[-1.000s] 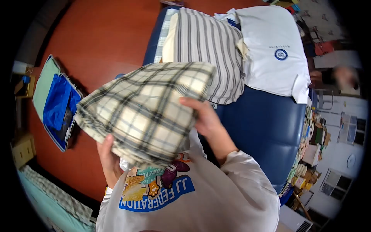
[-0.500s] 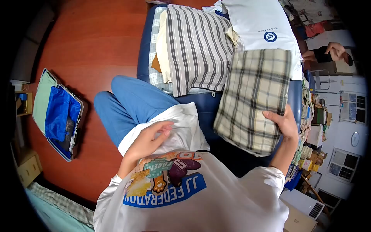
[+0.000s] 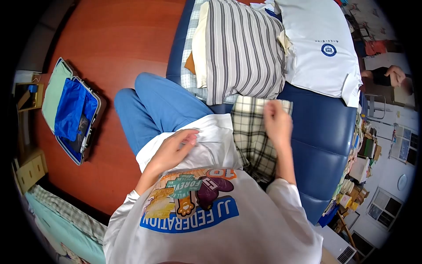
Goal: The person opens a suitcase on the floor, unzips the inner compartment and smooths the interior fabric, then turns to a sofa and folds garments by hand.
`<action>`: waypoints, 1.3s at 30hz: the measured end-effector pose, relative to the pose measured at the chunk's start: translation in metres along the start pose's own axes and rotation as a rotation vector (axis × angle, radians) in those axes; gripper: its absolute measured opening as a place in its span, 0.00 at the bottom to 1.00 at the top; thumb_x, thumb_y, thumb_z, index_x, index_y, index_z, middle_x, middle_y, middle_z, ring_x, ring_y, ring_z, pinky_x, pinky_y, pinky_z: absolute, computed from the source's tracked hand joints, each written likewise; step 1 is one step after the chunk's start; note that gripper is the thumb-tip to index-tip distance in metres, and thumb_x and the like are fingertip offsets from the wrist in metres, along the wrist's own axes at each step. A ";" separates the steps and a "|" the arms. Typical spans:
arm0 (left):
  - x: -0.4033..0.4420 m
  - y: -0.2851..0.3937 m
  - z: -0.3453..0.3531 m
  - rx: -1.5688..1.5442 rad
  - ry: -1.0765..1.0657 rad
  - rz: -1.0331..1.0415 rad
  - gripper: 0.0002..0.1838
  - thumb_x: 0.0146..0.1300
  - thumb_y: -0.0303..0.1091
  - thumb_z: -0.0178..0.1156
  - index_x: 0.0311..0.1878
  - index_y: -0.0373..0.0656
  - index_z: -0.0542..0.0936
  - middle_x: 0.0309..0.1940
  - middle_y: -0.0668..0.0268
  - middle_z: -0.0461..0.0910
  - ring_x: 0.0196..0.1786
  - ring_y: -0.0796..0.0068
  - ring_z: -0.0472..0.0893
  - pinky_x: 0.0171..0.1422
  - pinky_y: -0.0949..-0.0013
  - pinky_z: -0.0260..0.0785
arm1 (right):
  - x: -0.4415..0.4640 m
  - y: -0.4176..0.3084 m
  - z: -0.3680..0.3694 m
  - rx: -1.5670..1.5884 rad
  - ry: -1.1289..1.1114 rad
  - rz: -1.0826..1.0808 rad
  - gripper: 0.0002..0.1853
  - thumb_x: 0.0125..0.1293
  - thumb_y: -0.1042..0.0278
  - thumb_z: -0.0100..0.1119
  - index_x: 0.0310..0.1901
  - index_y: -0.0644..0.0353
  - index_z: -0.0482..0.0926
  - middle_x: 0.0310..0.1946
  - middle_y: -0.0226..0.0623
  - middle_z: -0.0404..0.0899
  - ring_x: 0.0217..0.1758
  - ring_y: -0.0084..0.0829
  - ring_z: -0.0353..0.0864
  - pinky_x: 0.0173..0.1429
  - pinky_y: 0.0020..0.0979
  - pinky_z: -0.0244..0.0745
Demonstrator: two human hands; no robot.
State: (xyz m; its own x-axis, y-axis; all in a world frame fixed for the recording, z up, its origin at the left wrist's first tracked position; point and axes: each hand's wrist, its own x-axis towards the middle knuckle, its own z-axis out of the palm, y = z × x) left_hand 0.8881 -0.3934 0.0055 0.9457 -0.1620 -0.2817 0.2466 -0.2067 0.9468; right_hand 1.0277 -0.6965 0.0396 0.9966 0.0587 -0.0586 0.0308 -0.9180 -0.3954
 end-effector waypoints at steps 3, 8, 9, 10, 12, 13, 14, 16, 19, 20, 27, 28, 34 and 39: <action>-0.002 0.001 0.000 0.003 0.025 -0.016 0.18 0.71 0.38 0.58 0.59 0.38 0.77 0.47 0.52 0.82 0.47 0.59 0.84 0.51 0.64 0.76 | 0.022 -0.009 0.084 0.761 -0.556 0.216 0.21 0.75 0.58 0.55 0.58 0.67 0.72 0.49 0.42 0.83 0.51 0.31 0.83 0.53 0.31 0.79; -0.009 -0.003 -0.002 -0.019 0.153 -0.050 0.18 0.70 0.37 0.59 0.59 0.38 0.78 0.47 0.51 0.83 0.46 0.59 0.84 0.50 0.65 0.76 | 0.031 -0.025 0.171 1.507 -0.459 0.880 0.30 0.69 0.52 0.64 0.61 0.65 0.66 0.59 0.46 0.72 0.68 0.41 0.69 0.71 0.38 0.66; -0.007 -0.004 -0.001 -0.047 0.136 -0.105 0.17 0.71 0.35 0.59 0.60 0.40 0.77 0.47 0.53 0.82 0.48 0.63 0.83 0.53 0.66 0.75 | 0.035 -0.023 0.180 1.537 -0.386 0.997 0.29 0.66 0.52 0.67 0.57 0.63 0.68 0.59 0.43 0.72 0.65 0.38 0.69 0.66 0.34 0.67; -0.007 -0.005 -0.001 -0.074 0.117 -0.158 0.17 0.72 0.33 0.58 0.62 0.41 0.77 0.48 0.56 0.82 0.51 0.66 0.83 0.55 0.67 0.74 | 0.038 -0.020 0.184 1.533 -0.396 0.998 0.29 0.66 0.52 0.67 0.57 0.63 0.68 0.59 0.43 0.72 0.65 0.38 0.69 0.66 0.34 0.67; -0.004 -0.002 0.000 -0.072 0.124 -0.144 0.17 0.72 0.33 0.58 0.62 0.41 0.77 0.47 0.56 0.82 0.50 0.66 0.82 0.54 0.67 0.74 | 0.042 -0.009 0.186 1.743 -0.606 1.131 0.31 0.64 0.51 0.69 0.58 0.66 0.69 0.57 0.39 0.74 0.56 0.31 0.73 0.57 0.29 0.67; -0.002 0.000 0.001 -0.068 0.123 -0.127 0.17 0.71 0.32 0.58 0.62 0.41 0.77 0.47 0.56 0.82 0.49 0.66 0.82 0.53 0.67 0.74 | 0.040 -0.034 0.165 1.842 -0.628 1.130 0.20 0.63 0.53 0.69 0.45 0.60 0.77 0.34 0.28 0.77 0.37 0.25 0.72 0.48 0.26 0.65; 0.000 0.001 0.003 -0.069 0.122 -0.129 0.17 0.71 0.32 0.58 0.62 0.41 0.77 0.47 0.56 0.82 0.49 0.66 0.82 0.53 0.67 0.74 | 0.039 -0.032 0.162 1.842 -0.628 1.133 0.20 0.63 0.53 0.69 0.45 0.60 0.77 0.34 0.28 0.77 0.37 0.25 0.72 0.48 0.26 0.65; 0.003 0.002 0.003 -0.034 0.132 -0.037 0.17 0.71 0.36 0.59 0.59 0.39 0.77 0.45 0.53 0.83 0.46 0.60 0.84 0.49 0.65 0.76 | 0.038 -0.026 0.154 1.957 -0.806 1.072 0.13 0.65 0.56 0.68 0.35 0.56 0.79 0.18 0.21 0.65 0.27 0.22 0.67 0.48 0.25 0.65; 0.004 -0.002 0.004 0.008 0.139 -0.006 0.17 0.71 0.36 0.58 0.59 0.40 0.77 0.45 0.53 0.82 0.46 0.60 0.84 0.50 0.65 0.76 | 0.042 -0.036 0.114 1.988 -0.617 0.862 0.11 0.66 0.60 0.66 0.32 0.56 0.77 0.15 0.21 0.58 0.24 0.20 0.63 0.45 0.25 0.65; 0.004 -0.003 0.003 0.006 0.145 -0.007 0.17 0.71 0.36 0.58 0.59 0.40 0.77 0.45 0.53 0.82 0.46 0.60 0.84 0.50 0.65 0.76 | 0.045 -0.043 0.098 2.019 -0.517 0.828 0.09 0.68 0.63 0.64 0.34 0.56 0.75 0.17 0.22 0.60 0.25 0.20 0.63 0.45 0.26 0.66; 0.012 -0.007 0.004 -0.057 0.104 -0.019 0.17 0.73 0.38 0.56 0.59 0.39 0.77 0.47 0.52 0.82 0.49 0.59 0.83 0.53 0.64 0.75 | 0.086 -0.061 0.000 1.607 0.078 0.075 0.12 0.68 0.68 0.64 0.51 0.60 0.78 0.45 0.33 0.81 0.49 0.25 0.78 0.61 0.35 0.70; 0.015 -0.007 0.003 -0.083 0.088 -0.016 0.17 0.73 0.38 0.56 0.59 0.39 0.77 0.48 0.52 0.82 0.50 0.60 0.83 0.54 0.65 0.75 | 0.090 -0.063 -0.009 1.536 0.092 -0.054 0.13 0.70 0.69 0.62 0.53 0.60 0.78 0.48 0.33 0.81 0.52 0.28 0.78 0.63 0.36 0.69; 0.053 -0.006 -0.009 -0.573 -0.072 -0.024 0.22 0.78 0.44 0.49 0.61 0.34 0.76 0.53 0.57 0.81 0.55 0.70 0.80 0.63 0.67 0.70 | 0.051 -0.099 -0.051 1.359 0.129 -0.273 0.20 0.70 0.76 0.56 0.63 0.62 0.72 0.55 0.37 0.80 0.55 0.27 0.81 0.57 0.31 0.73; 0.125 0.020 -0.016 -1.016 -0.100 -0.021 0.35 0.77 0.58 0.42 0.68 0.35 0.69 0.56 0.53 0.80 0.59 0.62 0.80 0.67 0.61 0.70 | 0.018 -0.079 -0.094 1.436 0.031 -0.550 0.23 0.68 0.70 0.58 0.64 0.64 0.71 0.60 0.44 0.76 0.63 0.36 0.74 0.67 0.41 0.63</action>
State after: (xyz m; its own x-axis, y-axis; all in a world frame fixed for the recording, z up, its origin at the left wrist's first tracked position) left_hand 1.0146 -0.4027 -0.0087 0.9285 -0.2575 -0.2677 0.3703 0.6984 0.6124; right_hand 1.0500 -0.6597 0.1561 0.8888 0.2283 0.3973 0.3039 0.3554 -0.8840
